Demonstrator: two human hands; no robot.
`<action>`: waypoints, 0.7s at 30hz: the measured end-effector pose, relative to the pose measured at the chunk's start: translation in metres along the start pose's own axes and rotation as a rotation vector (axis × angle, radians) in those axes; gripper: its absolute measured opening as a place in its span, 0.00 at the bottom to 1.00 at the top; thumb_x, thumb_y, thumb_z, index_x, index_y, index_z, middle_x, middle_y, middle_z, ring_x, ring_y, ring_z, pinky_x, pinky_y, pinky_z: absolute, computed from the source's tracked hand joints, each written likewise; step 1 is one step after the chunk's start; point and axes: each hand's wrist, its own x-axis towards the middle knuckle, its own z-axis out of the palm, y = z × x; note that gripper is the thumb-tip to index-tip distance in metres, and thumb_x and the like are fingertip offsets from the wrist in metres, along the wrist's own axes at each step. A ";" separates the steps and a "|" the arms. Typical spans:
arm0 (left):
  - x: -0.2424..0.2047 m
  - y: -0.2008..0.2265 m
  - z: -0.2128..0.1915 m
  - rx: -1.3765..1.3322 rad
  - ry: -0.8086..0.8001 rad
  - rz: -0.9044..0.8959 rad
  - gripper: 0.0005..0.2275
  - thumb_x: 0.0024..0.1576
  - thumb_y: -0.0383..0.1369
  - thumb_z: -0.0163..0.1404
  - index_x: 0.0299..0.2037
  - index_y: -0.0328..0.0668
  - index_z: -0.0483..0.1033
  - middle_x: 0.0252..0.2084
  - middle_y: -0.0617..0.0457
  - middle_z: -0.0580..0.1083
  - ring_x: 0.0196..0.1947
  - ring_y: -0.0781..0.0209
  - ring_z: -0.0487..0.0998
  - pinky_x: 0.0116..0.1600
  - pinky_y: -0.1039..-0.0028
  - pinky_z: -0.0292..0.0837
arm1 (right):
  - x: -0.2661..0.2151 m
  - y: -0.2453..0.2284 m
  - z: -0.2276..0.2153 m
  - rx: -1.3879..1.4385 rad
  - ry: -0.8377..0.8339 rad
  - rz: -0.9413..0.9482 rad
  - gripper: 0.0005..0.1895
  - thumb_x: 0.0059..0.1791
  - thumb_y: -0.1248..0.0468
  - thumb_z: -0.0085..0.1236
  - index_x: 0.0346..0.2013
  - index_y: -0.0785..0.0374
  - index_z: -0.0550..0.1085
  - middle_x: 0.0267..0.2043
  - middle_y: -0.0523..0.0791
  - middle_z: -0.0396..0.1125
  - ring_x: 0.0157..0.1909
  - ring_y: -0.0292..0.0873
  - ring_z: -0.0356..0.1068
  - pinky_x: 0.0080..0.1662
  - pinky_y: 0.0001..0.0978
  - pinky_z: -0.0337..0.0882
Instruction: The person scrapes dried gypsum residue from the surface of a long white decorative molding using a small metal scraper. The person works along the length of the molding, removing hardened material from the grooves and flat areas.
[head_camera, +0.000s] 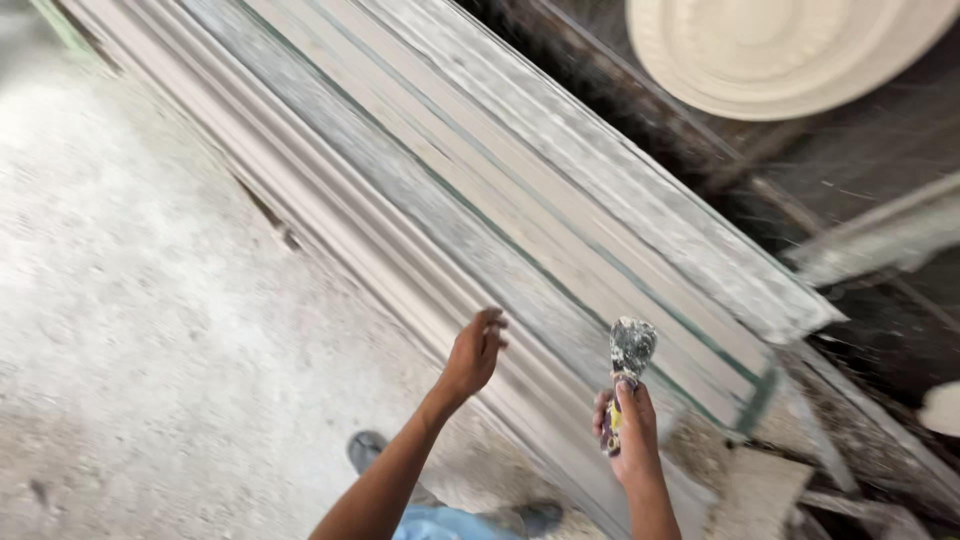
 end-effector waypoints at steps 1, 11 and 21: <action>-0.010 0.001 -0.040 -0.011 0.001 -0.077 0.14 0.63 0.26 0.39 0.57 0.32 0.68 0.41 0.44 0.78 0.38 0.55 0.84 0.37 0.67 0.79 | -0.006 0.010 0.033 0.006 -0.046 -0.005 0.11 0.54 0.54 0.50 0.47 0.55 0.68 0.28 0.43 0.66 0.22 0.34 0.64 0.23 0.27 0.66; -0.135 -0.002 -0.354 0.224 0.355 -0.548 0.13 0.65 0.37 0.42 0.44 0.34 0.76 0.22 0.47 0.77 0.23 0.62 0.77 0.32 0.72 0.72 | -0.044 0.088 0.318 -0.215 -0.610 0.285 0.13 0.52 0.56 0.57 0.42 0.60 0.67 0.27 0.42 0.65 0.21 0.32 0.63 0.23 0.26 0.66; -0.113 -0.064 -0.442 0.066 0.580 -0.715 0.16 0.59 0.36 0.52 0.24 0.32 0.66 0.18 0.49 0.69 0.22 0.60 0.81 0.28 0.73 0.73 | 0.004 0.158 0.522 -0.409 -0.982 0.407 0.10 0.52 0.60 0.59 0.40 0.61 0.68 0.23 0.42 0.62 0.20 0.32 0.61 0.23 0.26 0.64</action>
